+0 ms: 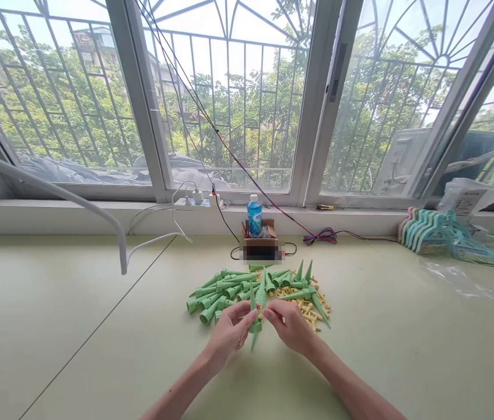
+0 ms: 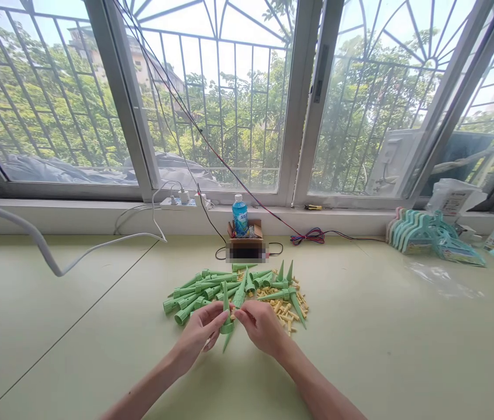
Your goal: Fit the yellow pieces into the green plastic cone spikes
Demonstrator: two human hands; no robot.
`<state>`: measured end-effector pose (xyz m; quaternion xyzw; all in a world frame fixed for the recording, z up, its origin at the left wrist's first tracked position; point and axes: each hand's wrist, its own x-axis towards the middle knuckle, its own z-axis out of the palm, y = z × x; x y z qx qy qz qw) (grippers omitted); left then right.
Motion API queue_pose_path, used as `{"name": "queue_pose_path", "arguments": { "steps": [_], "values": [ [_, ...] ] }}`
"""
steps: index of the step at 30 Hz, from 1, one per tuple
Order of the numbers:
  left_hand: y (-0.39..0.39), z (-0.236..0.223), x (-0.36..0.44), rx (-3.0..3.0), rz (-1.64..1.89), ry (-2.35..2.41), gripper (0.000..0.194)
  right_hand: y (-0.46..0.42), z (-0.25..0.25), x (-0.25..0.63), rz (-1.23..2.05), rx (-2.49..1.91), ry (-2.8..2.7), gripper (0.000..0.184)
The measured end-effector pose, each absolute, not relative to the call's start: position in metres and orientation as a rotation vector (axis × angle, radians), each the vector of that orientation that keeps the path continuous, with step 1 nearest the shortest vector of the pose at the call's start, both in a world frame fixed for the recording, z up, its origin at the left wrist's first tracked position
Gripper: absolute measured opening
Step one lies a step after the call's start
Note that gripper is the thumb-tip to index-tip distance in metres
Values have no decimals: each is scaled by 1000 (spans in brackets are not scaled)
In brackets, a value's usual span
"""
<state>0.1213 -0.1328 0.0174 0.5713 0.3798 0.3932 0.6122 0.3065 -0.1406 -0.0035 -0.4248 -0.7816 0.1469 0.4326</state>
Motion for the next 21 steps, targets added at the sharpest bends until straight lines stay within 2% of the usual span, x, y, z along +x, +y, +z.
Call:
{"name": "queue_pose_path", "arguments": {
  "steps": [7,13,21],
  "values": [
    [-134,18,121,1338,887,876,42,-140,-4,307,351,-1080,-1956,48],
    [-132,17,120,1309,934,891,39,-143,0,307,482,-1029,-1897,22],
    [-133,21,120,1302,938,894,42,-144,0,306,463,-990,-1911,17]
  ]
}}
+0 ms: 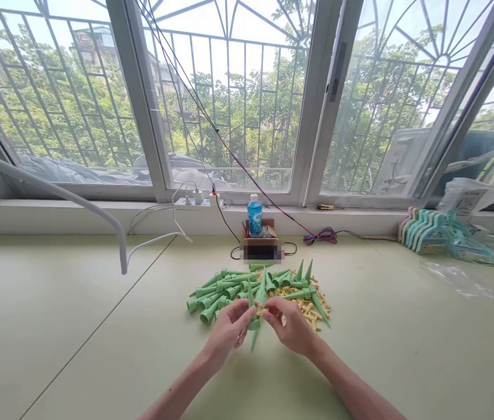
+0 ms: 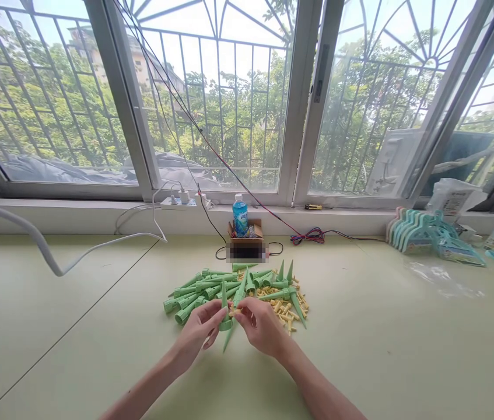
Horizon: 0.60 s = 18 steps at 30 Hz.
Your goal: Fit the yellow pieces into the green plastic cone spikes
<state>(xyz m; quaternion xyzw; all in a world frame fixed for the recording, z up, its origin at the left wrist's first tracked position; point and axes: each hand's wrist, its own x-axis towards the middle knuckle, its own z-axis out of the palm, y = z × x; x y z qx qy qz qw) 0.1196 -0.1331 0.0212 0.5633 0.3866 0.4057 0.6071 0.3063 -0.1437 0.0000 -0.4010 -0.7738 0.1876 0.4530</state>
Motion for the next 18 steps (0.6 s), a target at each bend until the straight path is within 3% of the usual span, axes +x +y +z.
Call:
{"name": "queue_pose_path", "arguments": {
  "steps": [10,18],
  "values": [
    [-134,21,121,1349,906,888,44,-142,-2,307,371,-1076,-1959,41],
    [-134,26,120,1306,929,916,45,-144,1,307,487,-1002,-1910,23]
  ]
}}
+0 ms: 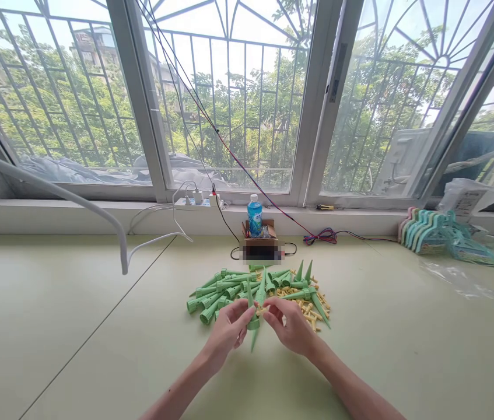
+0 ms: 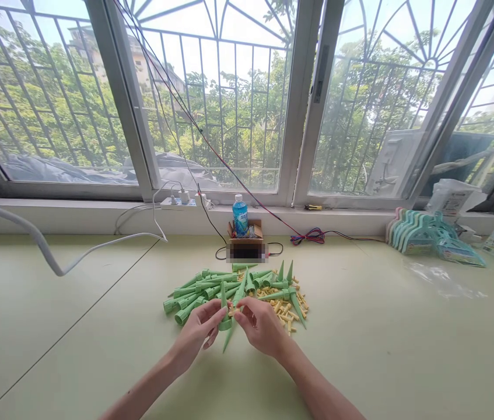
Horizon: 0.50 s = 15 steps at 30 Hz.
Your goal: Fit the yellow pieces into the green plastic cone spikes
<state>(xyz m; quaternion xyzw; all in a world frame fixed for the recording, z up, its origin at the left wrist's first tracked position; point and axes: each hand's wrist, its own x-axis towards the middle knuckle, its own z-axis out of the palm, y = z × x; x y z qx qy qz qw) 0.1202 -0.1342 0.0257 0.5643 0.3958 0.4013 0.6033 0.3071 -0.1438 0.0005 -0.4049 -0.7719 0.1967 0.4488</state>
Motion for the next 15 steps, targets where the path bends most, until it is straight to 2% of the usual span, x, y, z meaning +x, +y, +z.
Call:
{"name": "queue_pose_path", "arguments": {
  "steps": [8,15],
  "values": [
    [-134,23,120,1322,936,899,41,-145,0,307,458,-996,-1928,19],
    [-134,20,121,1355,935,868,40,-144,0,308,426,-1044,-1953,29]
  ]
}}
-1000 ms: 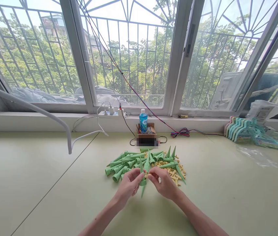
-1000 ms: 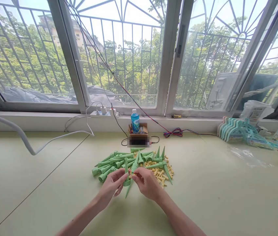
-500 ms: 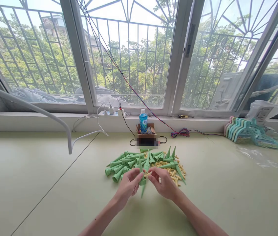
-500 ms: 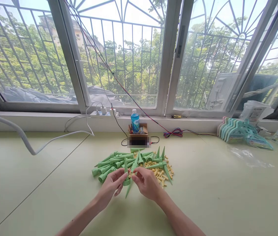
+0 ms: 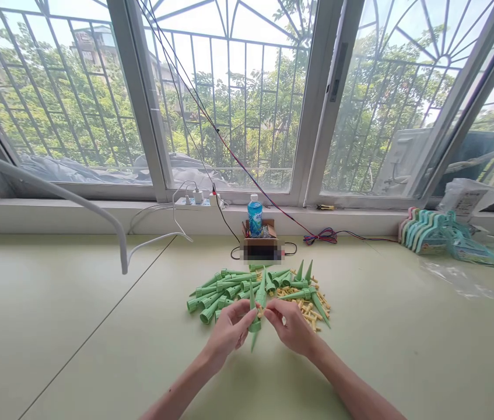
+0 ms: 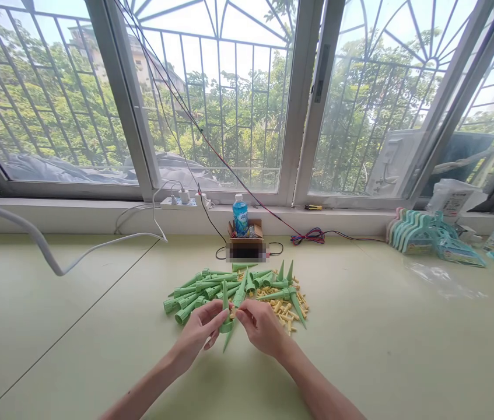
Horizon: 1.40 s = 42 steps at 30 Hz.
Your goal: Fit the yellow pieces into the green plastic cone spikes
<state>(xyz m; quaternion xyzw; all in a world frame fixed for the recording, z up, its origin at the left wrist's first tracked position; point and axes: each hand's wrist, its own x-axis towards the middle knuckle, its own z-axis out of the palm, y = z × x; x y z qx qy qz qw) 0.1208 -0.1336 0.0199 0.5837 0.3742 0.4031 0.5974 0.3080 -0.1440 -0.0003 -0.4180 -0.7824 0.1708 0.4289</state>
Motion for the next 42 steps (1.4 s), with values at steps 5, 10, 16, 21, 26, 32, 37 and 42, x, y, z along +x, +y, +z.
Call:
{"name": "queue_pose_path", "arguments": {
  "steps": [5,10,16,21,26,32,37,42],
  "values": [
    [-135,21,122,1368,914,890,39,-142,-2,308,408,-1071,-1966,38],
    [-135,21,121,1366,919,872,38,-142,-1,307,432,-1080,-1944,40],
    [-133,19,120,1357,923,857,37,-145,-1,307,551,-1025,-1930,19],
    [-133,18,121,1341,924,870,36,-145,-4,306,547,-1016,-1938,15],
    [-135,20,121,1352,926,855,36,-144,-3,306,506,-1057,-1955,24],
    [-135,23,122,1359,922,872,39,-142,-4,307,486,-1084,-1957,36],
    [-134,22,121,1355,940,870,38,-143,-3,308,552,-1054,-1921,22],
    [-134,23,121,1341,941,882,37,-145,-4,308,543,-1033,-1937,18]
  ]
}}
